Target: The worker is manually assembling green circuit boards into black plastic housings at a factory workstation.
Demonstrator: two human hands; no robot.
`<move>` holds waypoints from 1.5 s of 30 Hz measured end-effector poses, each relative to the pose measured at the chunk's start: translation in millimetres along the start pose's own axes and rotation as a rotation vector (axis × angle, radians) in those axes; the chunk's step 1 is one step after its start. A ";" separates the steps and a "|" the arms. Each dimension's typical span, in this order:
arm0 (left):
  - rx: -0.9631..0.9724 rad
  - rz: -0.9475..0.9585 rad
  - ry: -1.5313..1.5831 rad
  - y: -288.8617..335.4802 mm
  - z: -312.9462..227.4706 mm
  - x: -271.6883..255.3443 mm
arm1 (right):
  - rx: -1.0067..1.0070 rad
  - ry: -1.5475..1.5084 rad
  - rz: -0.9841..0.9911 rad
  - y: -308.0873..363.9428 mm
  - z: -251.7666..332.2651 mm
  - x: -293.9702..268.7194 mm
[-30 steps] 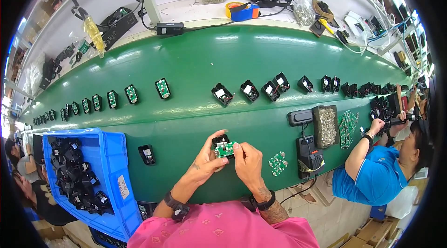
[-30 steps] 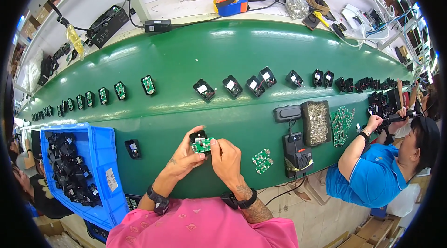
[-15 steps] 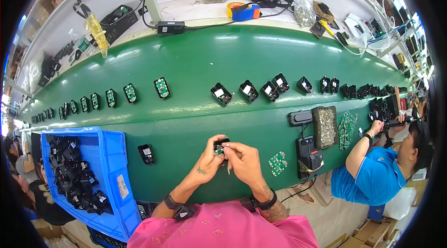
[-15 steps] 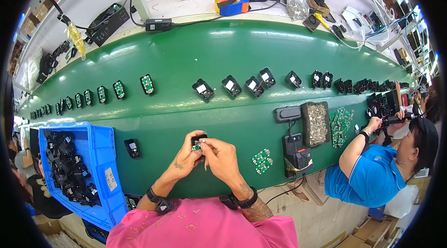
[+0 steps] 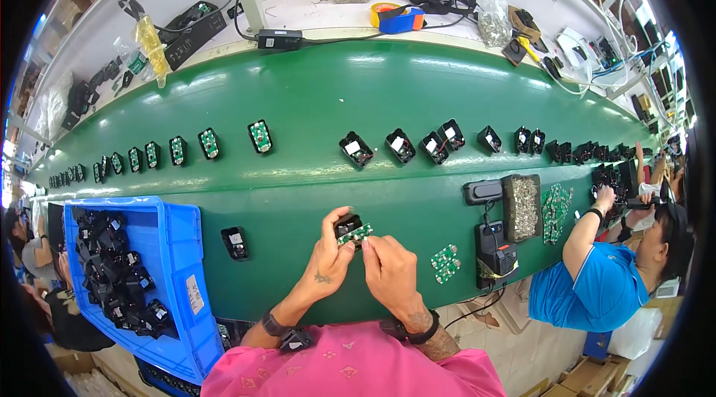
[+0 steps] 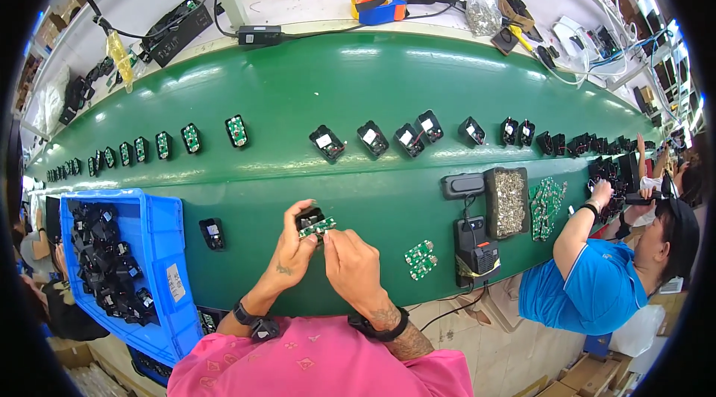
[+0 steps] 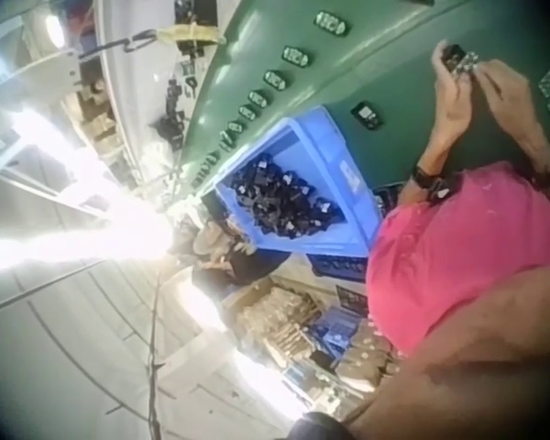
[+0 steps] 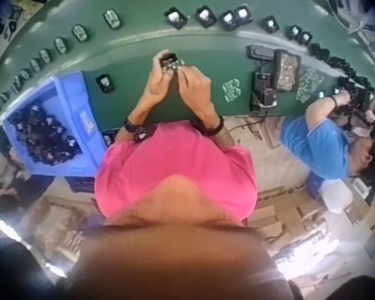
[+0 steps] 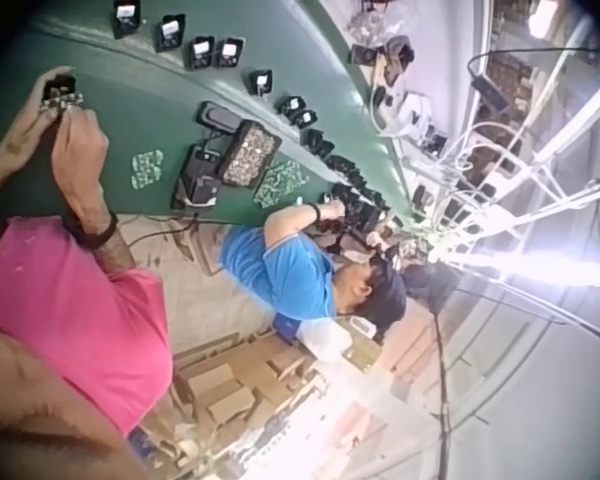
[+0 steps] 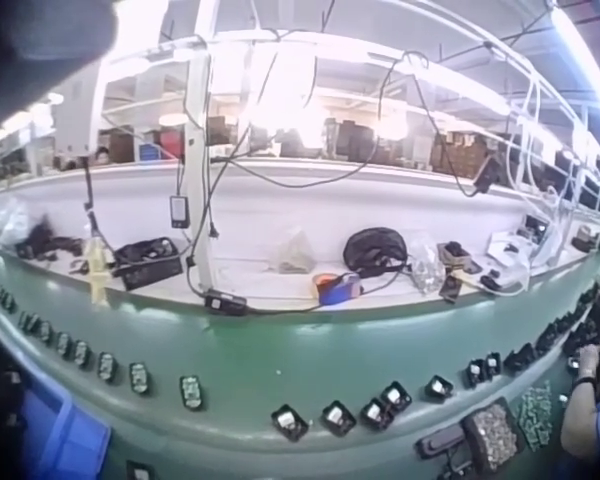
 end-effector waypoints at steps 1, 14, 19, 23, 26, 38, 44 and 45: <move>-0.003 -0.004 0.002 1.9 -9.6 -5.0 | 0.000 -0.001 0.005 -1.9 1.5 -4.1; -0.005 0.245 -0.187 10.6 -38.0 -17.8 | 0.103 -0.190 0.483 -18.5 8.3 -30.1; 0.047 0.257 -0.396 12.0 -41.3 -14.9 | -0.021 -0.111 0.486 -16.1 1.8 -26.9; 0.134 0.246 -0.436 12.8 -39.8 -15.5 | 0.043 -0.113 0.565 -22.2 1.9 -27.8; 0.115 0.272 -0.495 13.5 -40.9 -15.2 | 0.056 -0.095 0.597 -23.6 2.0 -27.1; -0.080 0.071 0.017 6.7 -15.3 -14.2 | 0.221 -0.146 0.197 -9.0 -4.6 -7.8; -0.103 0.237 0.313 4.1 -9.2 -23.7 | 0.487 -0.509 0.308 -5.6 -19.0 -6.2; -0.097 0.241 0.312 2.9 -9.3 -25.8 | 0.483 -0.507 0.302 -3.6 -17.7 -6.2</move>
Point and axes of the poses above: each hand's wrist, its own y-axis away from the middle knuckle, its own x-axis out of the palm, z = x × y, the point moved 2 cm from there along -y, towards the middle knuckle, and after that the axes turned 5 degrees about z, right-handed, at the moved point
